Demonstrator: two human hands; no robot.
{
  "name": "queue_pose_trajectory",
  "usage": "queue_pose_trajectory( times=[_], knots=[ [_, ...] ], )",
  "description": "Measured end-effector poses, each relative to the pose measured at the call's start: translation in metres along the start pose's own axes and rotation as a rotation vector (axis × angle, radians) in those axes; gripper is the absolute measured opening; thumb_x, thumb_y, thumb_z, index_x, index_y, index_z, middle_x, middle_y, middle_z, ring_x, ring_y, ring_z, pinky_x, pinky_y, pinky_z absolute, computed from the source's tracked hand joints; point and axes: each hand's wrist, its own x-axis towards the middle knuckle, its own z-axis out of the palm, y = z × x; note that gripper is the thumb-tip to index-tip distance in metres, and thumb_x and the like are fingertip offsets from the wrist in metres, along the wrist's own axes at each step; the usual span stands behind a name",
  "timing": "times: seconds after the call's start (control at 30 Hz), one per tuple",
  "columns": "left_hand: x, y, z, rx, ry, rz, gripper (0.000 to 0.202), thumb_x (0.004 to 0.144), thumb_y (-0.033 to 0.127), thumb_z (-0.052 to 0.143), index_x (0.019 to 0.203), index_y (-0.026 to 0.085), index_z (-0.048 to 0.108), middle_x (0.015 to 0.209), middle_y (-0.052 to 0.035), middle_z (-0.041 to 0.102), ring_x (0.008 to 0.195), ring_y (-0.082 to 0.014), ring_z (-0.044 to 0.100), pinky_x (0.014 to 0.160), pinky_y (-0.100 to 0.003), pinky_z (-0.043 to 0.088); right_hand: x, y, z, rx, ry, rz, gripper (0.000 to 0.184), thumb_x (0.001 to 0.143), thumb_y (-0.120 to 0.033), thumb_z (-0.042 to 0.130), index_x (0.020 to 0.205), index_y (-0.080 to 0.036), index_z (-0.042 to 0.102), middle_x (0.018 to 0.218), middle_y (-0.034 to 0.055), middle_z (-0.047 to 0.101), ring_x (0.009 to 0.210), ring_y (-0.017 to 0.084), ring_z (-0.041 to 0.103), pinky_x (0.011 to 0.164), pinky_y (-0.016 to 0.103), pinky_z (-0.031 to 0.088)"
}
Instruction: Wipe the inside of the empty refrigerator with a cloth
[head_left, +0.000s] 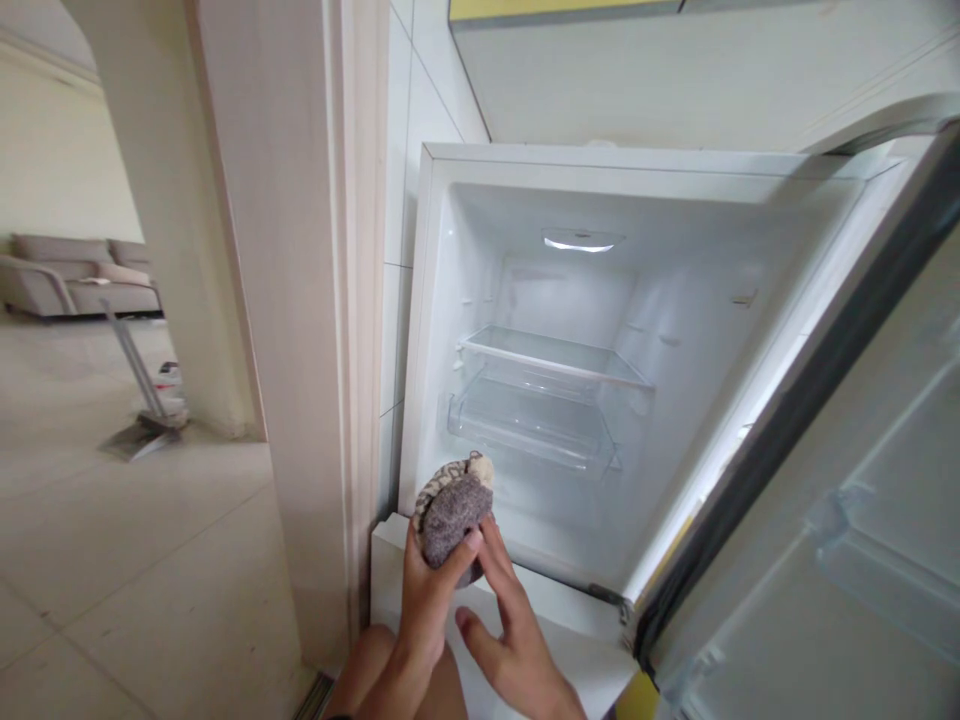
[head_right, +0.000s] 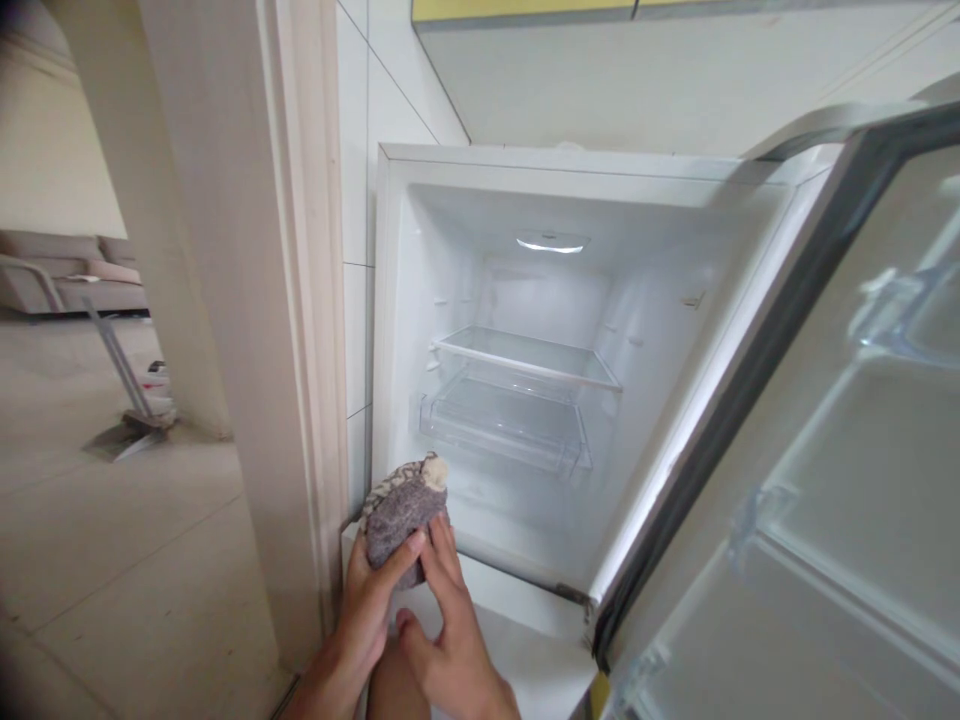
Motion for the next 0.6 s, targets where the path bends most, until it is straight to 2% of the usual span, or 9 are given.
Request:
queue_pose_trajectory(
  times=[0.1, 0.2, 0.3, 0.37, 0.43, 0.5, 0.6],
  knots=[
    [0.013, 0.012, 0.001, -0.030, 0.046, 0.027, 0.074, 0.056, 0.045, 0.093, 0.118, 0.017, 0.064, 0.106, -0.0098, 0.077, 0.096, -0.0275, 0.074, 0.083, -0.035, 0.059, 0.008, -0.001, -0.012, 0.283, 0.137, 0.062, 0.064, 0.096, -0.018, 0.057, 0.153, -0.043, 0.043, 0.163, 0.0035, 0.040, 0.151, 0.023, 0.036, 0.125, 0.051, 0.030],
    [0.022, 0.022, 0.000, -0.086, -0.015, 0.006, 0.076, 0.056, 0.047, 0.093, 0.120, 0.017, 0.065, 0.108, -0.0110, 0.076, 0.102, -0.0300, 0.072, 0.088, -0.039, 0.059, 0.017, 0.002, -0.022, 0.437, 0.318, 0.090, 0.052, 0.096, -0.028, 0.063, 0.146, -0.041, 0.052, 0.155, 0.0064, 0.051, 0.145, 0.024, 0.047, 0.116, 0.045, 0.046],
    [0.032, 0.028, -0.001, -0.061, -0.148, 0.003, 0.074, 0.053, 0.045, 0.093, 0.117, 0.017, 0.068, 0.105, -0.0113, 0.077, 0.100, -0.0316, 0.072, 0.088, -0.041, 0.059, 0.020, 0.007, -0.023, 0.481, 0.315, 0.136, 0.062, 0.088, -0.038, 0.075, 0.147, -0.039, 0.053, 0.158, 0.0071, 0.048, 0.146, 0.025, 0.046, 0.113, 0.041, 0.048],
    [0.039, 0.030, -0.002, 0.001, -0.230, 0.052, 0.072, 0.050, 0.042, 0.094, 0.114, 0.019, 0.070, 0.104, -0.0100, 0.077, 0.099, -0.0315, 0.072, 0.086, -0.038, 0.059, 0.019, 0.010, -0.019, 0.490, 0.292, 0.158, 0.074, 0.082, -0.042, 0.082, 0.148, -0.038, 0.051, 0.159, 0.0066, 0.046, 0.147, 0.025, 0.044, 0.115, 0.039, 0.046],
    [0.044, 0.030, -0.004, 0.053, -0.322, 0.119, 0.075, 0.047, 0.038, 0.095, 0.116, 0.020, 0.071, 0.111, -0.0097, 0.076, 0.107, -0.0328, 0.071, 0.090, -0.036, 0.058, 0.019, 0.012, -0.015, 0.475, 0.295, 0.217, 0.080, 0.077, -0.042, 0.085, 0.149, -0.035, 0.050, 0.155, 0.0081, 0.051, 0.142, 0.025, 0.049, 0.114, 0.038, 0.045],
    [0.049, 0.030, -0.006, 0.081, -0.414, 0.145, 0.081, 0.043, 0.037, 0.097, 0.119, 0.021, 0.072, 0.122, -0.0109, 0.073, 0.116, -0.0355, 0.067, 0.096, -0.036, 0.056, 0.021, 0.011, -0.010, 0.434, 0.319, 0.327, 0.078, 0.074, -0.043, 0.087, 0.144, -0.027, 0.055, 0.143, 0.0115, 0.062, 0.130, 0.026, 0.060, 0.109, 0.038, 0.048],
    [0.054, 0.026, -0.005, 0.046, -0.493, 0.056, 0.088, 0.041, 0.047, 0.098, 0.120, 0.020, 0.072, 0.123, -0.0129, 0.072, 0.118, -0.0384, 0.066, 0.098, -0.040, 0.055, 0.028, 0.005, -0.003, 0.353, 0.410, 0.471, 0.073, 0.065, -0.047, 0.089, 0.126, -0.018, 0.064, 0.120, 0.0130, 0.073, 0.107, 0.027, 0.069, 0.096, 0.037, 0.055]
  ],
)
